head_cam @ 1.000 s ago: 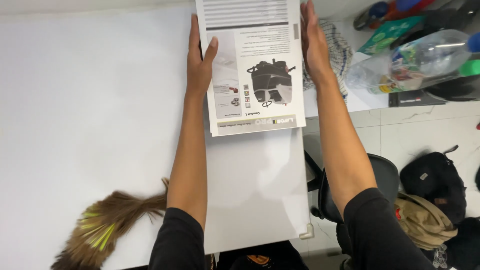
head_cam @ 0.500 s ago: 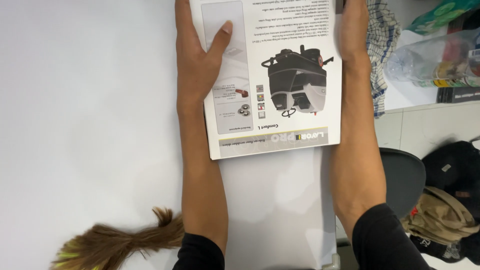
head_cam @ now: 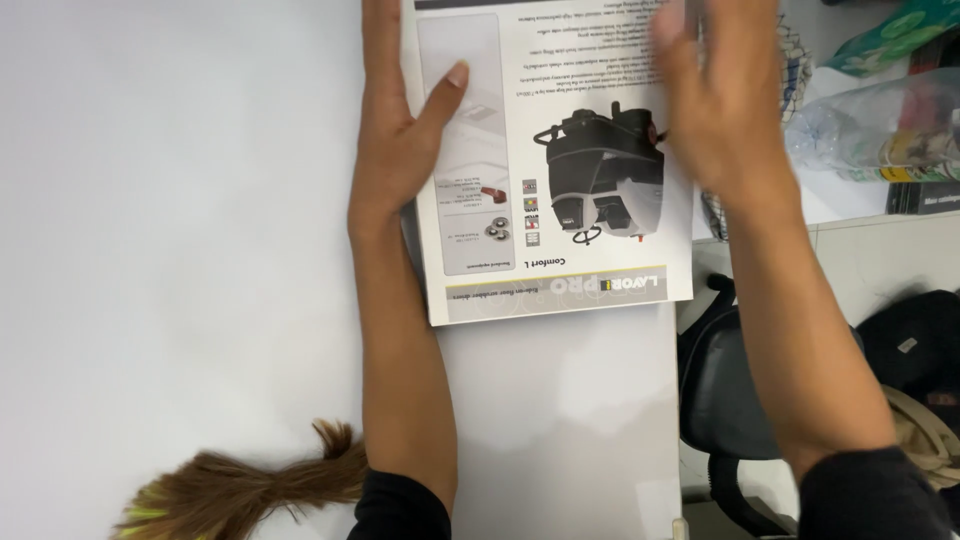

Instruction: The person moves a stack of papers to the side, wipes the white table surface with a cloth, and then sweeps the table with a small broom. The person then places the stack of papers back onto the cleaned table.

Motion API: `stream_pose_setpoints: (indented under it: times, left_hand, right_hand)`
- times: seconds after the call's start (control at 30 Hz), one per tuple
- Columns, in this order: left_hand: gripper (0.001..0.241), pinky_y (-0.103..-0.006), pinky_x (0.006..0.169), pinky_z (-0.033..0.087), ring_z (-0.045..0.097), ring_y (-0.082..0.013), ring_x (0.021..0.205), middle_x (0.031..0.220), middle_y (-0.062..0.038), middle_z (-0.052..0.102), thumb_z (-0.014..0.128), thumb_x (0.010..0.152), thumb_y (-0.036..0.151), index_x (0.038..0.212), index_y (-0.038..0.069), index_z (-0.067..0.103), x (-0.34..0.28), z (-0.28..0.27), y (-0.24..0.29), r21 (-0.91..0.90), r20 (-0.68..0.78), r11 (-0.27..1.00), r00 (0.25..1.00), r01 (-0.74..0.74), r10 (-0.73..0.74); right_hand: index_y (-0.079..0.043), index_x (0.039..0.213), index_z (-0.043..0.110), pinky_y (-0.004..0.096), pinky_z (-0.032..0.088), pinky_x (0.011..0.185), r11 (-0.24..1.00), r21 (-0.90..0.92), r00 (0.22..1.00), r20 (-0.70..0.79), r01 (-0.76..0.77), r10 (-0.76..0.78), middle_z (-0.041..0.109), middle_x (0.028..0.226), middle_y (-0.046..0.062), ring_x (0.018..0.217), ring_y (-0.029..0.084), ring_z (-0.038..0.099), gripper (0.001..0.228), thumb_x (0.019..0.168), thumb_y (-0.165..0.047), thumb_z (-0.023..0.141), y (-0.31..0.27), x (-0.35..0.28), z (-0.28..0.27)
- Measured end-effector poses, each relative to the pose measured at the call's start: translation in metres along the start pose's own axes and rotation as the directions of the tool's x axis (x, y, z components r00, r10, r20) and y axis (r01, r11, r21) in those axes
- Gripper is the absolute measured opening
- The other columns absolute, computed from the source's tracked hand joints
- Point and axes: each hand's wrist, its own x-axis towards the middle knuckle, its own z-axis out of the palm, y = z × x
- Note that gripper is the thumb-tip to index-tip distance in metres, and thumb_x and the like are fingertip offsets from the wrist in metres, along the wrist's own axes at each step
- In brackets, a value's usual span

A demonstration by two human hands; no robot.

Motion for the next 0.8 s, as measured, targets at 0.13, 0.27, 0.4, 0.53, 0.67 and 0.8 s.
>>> stream_pose_setpoints:
  times: [0.13, 0.27, 0.4, 0.53, 0.67, 0.8]
  left_hand:
    - [0.057, -0.0372, 0.135, 0.029, 0.014, -0.0275, 0.163, 0.178, -0.009, 0.006, 0.067, 0.122, 0.01, 0.167, 0.023, 0.033, -0.001, -0.014, -0.025, 0.417, 0.114, 0.856, 0.952, -0.305, 0.283]
    - [0.06, -0.0391, 0.136, 0.029, 0.015, -0.0271, 0.164, 0.179, -0.006, 0.003, 0.064, 0.122, 0.011, 0.168, 0.026, 0.028, -0.005, -0.012, -0.007, 0.372, 0.128, 0.89, 0.964, -0.265, 0.233]
    - [0.062, -0.0426, 0.136, 0.028, 0.013, -0.0288, 0.163, 0.178, -0.006, 0.002, 0.066, 0.121, 0.014, 0.167, 0.028, 0.027, -0.003, -0.01, -0.007, 0.411, 0.116, 0.878, 0.97, -0.244, 0.215]
    - [0.066, -0.0452, 0.134, 0.024, 0.007, -0.0283, 0.166, 0.178, -0.003, -0.001, 0.067, 0.118, 0.013, 0.167, 0.03, 0.027, 0.004, -0.01, -0.004, 0.395, 0.139, 0.875, 0.96, -0.28, 0.244]
    - [0.068, -0.0466, 0.136, 0.025, 0.007, -0.0273, 0.164, 0.178, -0.002, 0.0, 0.067, 0.116, 0.012, 0.167, 0.031, 0.026, 0.002, -0.008, -0.003, 0.378, 0.124, 0.887, 0.964, -0.264, 0.234]
    - [0.067, -0.0466, 0.136, 0.025, 0.005, -0.027, 0.164, 0.178, -0.001, -0.001, 0.068, 0.117, 0.012, 0.166, 0.032, 0.026, 0.006, -0.009, -0.008, 0.362, 0.122, 0.891, 0.962, -0.273, 0.245]
  right_hand:
    - [-0.014, 0.161, 0.034, 0.05, 0.019, 0.128, 0.75, -0.147, 0.672, 0.577, 0.645, -0.464, 0.032, 0.166, 0.014, 0.155, 0.033, 0.024, 0.065, 0.106, -0.045, 0.052, -0.082, -0.03, 0.018]
    - [-0.015, 0.162, 0.037, 0.051, 0.018, 0.125, 0.623, -0.173, 0.542, 0.696, 0.763, -0.471, 0.032, 0.167, 0.014, 0.155, 0.031, 0.025, 0.07, 0.102, -0.047, 0.054, -0.062, 0.011, 0.022]
    - [-0.013, 0.16, 0.041, 0.047, 0.029, 0.13, 0.842, -0.381, 0.796, 0.599, 0.382, -0.09, 0.044, 0.165, 0.011, 0.154, 0.03, 0.039, 0.064, 0.11, -0.052, 0.046, -0.061, 0.042, 0.004]
    - [-0.005, 0.151, 0.047, 0.055, 0.031, 0.119, 0.753, -0.122, 0.641, 0.623, 0.646, -0.449, 0.048, 0.154, 0.021, 0.143, 0.04, 0.043, 0.075, 0.095, -0.053, 0.061, -0.079, 0.009, 0.019]
    - [-0.001, 0.166, 0.037, 0.052, 0.027, 0.128, 0.755, -0.358, 0.786, 0.527, 0.55, -0.323, 0.041, 0.167, 0.024, 0.155, 0.041, 0.035, 0.073, 0.111, -0.043, 0.059, -0.028, 0.039, -0.009]
    - [-0.007, 0.157, 0.04, 0.053, 0.029, 0.124, 0.867, -0.407, 0.902, 0.419, 0.286, -0.102, 0.045, 0.156, 0.02, 0.146, 0.04, 0.039, 0.063, 0.108, -0.044, 0.053, -0.084, 0.025, -0.009]
